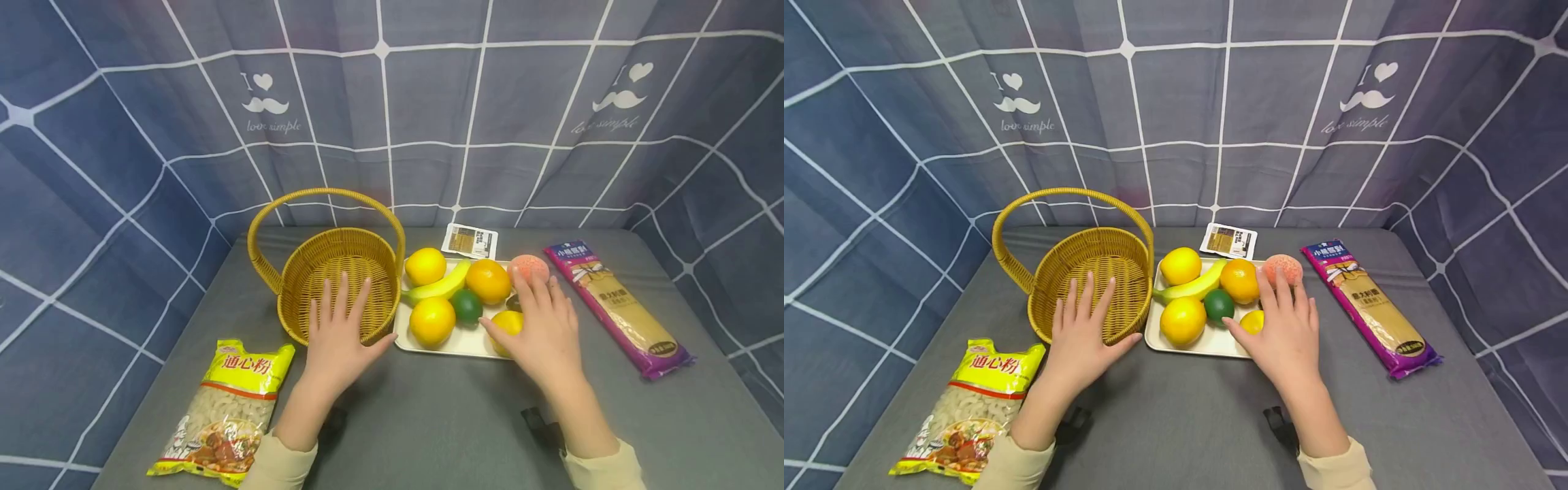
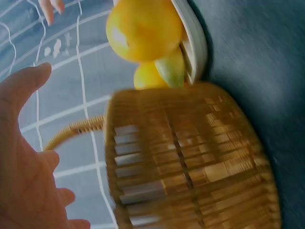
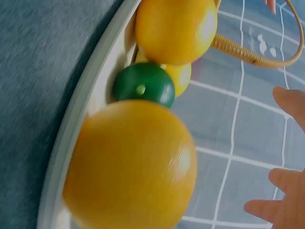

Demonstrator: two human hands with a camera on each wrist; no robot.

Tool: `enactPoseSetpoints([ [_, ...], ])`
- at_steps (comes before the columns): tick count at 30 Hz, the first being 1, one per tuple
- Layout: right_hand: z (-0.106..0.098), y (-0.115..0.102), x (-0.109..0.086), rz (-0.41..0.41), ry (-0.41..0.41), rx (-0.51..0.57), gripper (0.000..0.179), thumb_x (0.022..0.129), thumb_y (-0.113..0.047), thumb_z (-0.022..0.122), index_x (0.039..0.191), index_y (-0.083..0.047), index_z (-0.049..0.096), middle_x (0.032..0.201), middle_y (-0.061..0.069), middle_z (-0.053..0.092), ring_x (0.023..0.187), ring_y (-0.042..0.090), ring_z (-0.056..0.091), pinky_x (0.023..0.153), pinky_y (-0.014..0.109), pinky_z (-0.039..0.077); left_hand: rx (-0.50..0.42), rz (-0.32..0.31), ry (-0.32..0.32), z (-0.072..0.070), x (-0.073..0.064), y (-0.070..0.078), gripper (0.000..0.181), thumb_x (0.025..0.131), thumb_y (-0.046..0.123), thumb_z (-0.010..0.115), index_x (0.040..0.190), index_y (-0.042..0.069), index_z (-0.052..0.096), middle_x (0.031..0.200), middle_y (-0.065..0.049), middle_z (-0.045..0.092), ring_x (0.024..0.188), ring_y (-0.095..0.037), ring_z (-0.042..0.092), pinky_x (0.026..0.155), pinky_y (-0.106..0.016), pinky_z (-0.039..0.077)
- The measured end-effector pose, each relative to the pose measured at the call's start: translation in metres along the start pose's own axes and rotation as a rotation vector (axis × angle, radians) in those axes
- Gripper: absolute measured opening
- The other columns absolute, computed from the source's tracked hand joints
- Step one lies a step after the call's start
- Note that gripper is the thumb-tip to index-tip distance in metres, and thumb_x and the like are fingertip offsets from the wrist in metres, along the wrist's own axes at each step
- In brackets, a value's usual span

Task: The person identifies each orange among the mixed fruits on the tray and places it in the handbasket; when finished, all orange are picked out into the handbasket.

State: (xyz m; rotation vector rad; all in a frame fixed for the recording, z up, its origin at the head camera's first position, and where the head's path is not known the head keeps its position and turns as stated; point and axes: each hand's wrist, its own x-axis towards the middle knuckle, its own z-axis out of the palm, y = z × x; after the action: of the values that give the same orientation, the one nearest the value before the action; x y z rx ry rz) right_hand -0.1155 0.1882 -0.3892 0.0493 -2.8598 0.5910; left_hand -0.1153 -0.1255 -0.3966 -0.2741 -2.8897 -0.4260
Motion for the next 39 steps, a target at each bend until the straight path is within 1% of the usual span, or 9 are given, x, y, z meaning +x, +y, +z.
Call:
enactPoseSetpoints([
  [4,-0.003,0.014,-0.005,0.057,0.009,0.038,0.100,0.082,-0.064,0.062,0.156,-0.018,0.014,0.160,0.016,0.010,0.141,0.047,0.007,0.102,0.073,0.009,-0.064,-0.072,0.029,-0.002,-0.005,-0.018,0.101,0.078,0.070,0.061,0.156,0.027,0.015,0.161,-0.009,-0.006,0.145,-0.034,-0.010,0.110,-0.062,0.003],
  [8,-0.002,0.029,-0.010,0.083,0.007,0.126,0.099,0.084,-0.058,0.064,0.157,-0.018,0.009,0.159,0.019,0.009,0.137,0.053,0.013,0.100,0.075,0.011,-0.148,-0.168,0.033,-0.003,-0.015,-0.038,0.103,0.079,0.067,0.063,0.157,0.024,0.011,0.160,-0.016,-0.005,0.144,-0.039,-0.007,0.108,-0.065,0.006],
  [14,0.003,0.043,-0.018,0.130,-0.040,0.249,0.094,0.087,-0.051,0.065,0.156,-0.013,0.013,0.154,0.026,0.019,0.131,0.057,0.022,0.099,0.073,0.017,-0.263,-0.300,-0.017,0.001,-0.030,-0.061,0.105,0.080,0.065,0.064,0.157,0.023,0.005,0.159,-0.016,-0.014,0.143,-0.041,-0.011,0.106,-0.068,0.005],
  [18,0.006,0.046,-0.023,0.214,-0.101,0.342,0.090,0.089,-0.051,0.063,0.155,-0.011,0.017,0.150,0.030,0.024,0.131,0.054,0.026,0.099,0.072,0.021,-0.342,-0.367,-0.070,0.007,-0.037,-0.069,0.106,0.080,0.063,0.066,0.157,0.024,0.004,0.158,-0.011,-0.021,0.143,-0.041,-0.013,0.105,-0.070,0.004],
  [21,0.011,0.048,-0.026,0.242,-0.111,0.405,0.087,0.089,-0.050,0.064,0.154,-0.009,0.022,0.148,0.030,0.029,0.129,0.050,0.032,0.099,0.068,0.027,-0.411,-0.410,-0.095,0.009,-0.040,-0.072,0.106,0.080,0.061,0.067,0.157,0.025,0.003,0.157,-0.007,-0.025,0.143,-0.041,-0.013,0.103,-0.073,0.003],
  [24,0.016,0.051,-0.027,0.235,-0.116,0.458,0.083,0.089,-0.047,0.065,0.151,-0.005,0.028,0.146,0.028,0.032,0.127,0.047,0.037,0.099,0.063,0.033,-0.455,-0.430,-0.092,0.009,-0.041,-0.074,0.105,0.080,0.059,0.069,0.157,0.024,0.006,0.158,-0.010,-0.021,0.142,-0.045,-0.009,0.103,-0.073,0.004],
  [30,0.024,0.053,-0.027,0.251,-0.189,0.474,0.082,0.088,-0.048,0.065,0.149,-0.004,0.032,0.148,0.028,0.030,0.132,0.047,0.031,0.103,0.064,0.028,-0.499,-0.437,-0.071,0.011,-0.041,-0.075,0.104,0.080,0.055,0.072,0.156,0.018,0.013,0.159,-0.020,-0.007,0.141,-0.049,0.001,0.106,-0.069,0.010],
  [35,0.030,0.057,-0.026,0.264,-0.212,0.491,0.081,0.088,-0.045,0.067,0.149,-0.004,0.031,0.150,0.028,0.028,0.132,0.046,0.031,0.103,0.063,0.028,-0.539,-0.451,-0.059,0.011,-0.041,-0.075,0.103,0.079,0.054,0.074,0.155,0.015,0.016,0.159,-0.020,-0.004,0.142,-0.047,0.006,0.106,-0.066,0.019],
  [39,0.033,0.059,-0.025,0.266,-0.212,0.499,0.081,0.088,-0.045,0.067,0.148,-0.004,0.031,0.149,0.027,0.030,0.128,0.045,0.035,0.102,0.064,0.029,-0.561,-0.465,-0.055,0.012,-0.041,-0.076,0.102,0.078,0.053,0.075,0.154,0.015,0.018,0.159,-0.021,-0.002,0.141,-0.048,0.009,0.105,-0.067,0.021],
])
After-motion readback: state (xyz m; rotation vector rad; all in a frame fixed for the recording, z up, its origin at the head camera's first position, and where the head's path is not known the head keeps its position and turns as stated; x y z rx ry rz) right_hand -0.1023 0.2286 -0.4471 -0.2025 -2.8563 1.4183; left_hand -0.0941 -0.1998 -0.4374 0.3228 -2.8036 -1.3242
